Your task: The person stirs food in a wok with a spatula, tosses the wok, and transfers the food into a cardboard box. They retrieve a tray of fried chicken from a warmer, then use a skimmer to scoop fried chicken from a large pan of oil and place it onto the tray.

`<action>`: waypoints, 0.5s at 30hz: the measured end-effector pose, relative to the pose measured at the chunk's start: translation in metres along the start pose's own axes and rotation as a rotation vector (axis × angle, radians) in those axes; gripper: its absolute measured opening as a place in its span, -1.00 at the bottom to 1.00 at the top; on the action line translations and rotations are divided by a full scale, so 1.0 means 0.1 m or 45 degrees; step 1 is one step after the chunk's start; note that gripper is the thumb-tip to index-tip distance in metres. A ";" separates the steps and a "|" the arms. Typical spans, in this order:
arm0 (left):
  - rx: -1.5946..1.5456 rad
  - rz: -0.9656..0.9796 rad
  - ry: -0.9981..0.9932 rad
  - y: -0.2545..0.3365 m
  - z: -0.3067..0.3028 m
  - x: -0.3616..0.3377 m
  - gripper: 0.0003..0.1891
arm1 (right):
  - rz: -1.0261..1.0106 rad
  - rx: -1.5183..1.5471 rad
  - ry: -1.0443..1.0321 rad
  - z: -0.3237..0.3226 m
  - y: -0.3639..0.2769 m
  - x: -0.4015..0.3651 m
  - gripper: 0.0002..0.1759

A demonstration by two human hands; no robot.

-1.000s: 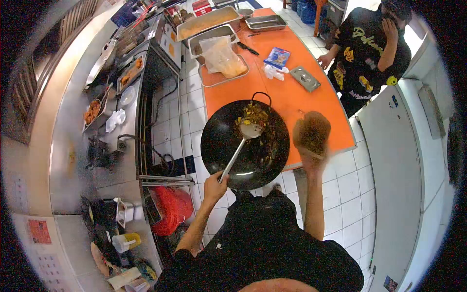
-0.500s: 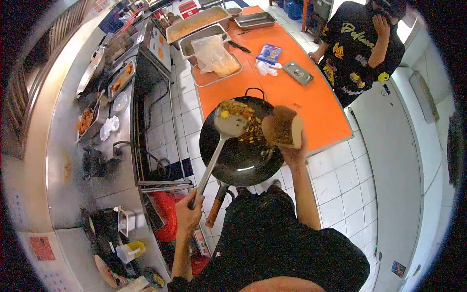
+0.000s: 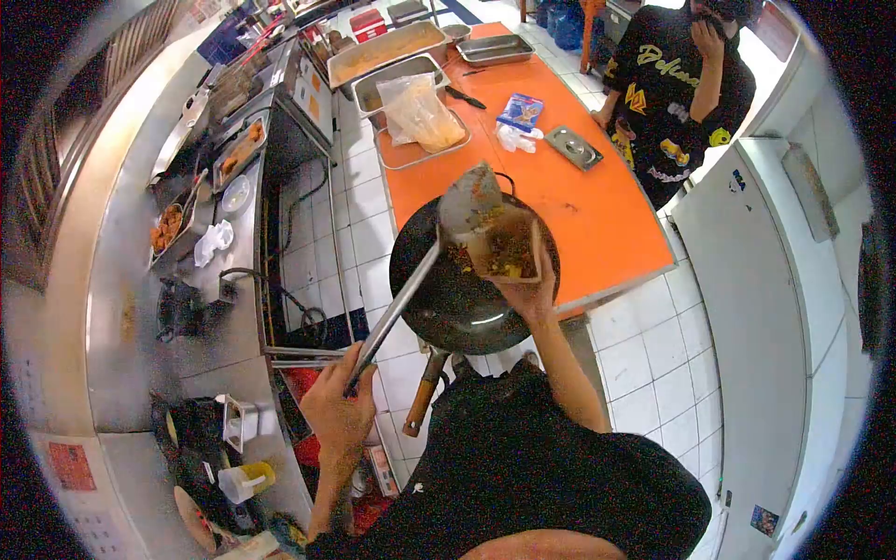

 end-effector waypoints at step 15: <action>0.369 -0.192 -0.435 -0.82 0.65 0.18 -0.72 | -0.449 -0.448 0.006 -0.68 -2.02 -0.14 -0.34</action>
Point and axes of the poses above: each hand's wrist, its own x-axis towards the middle knuckle, its own z-axis out of the palm, y = z × x, the point moved 5 cm from there along x, towards the middle knuckle, and after that the axes turned 4 degrees about -z, right-handed, at the moved point
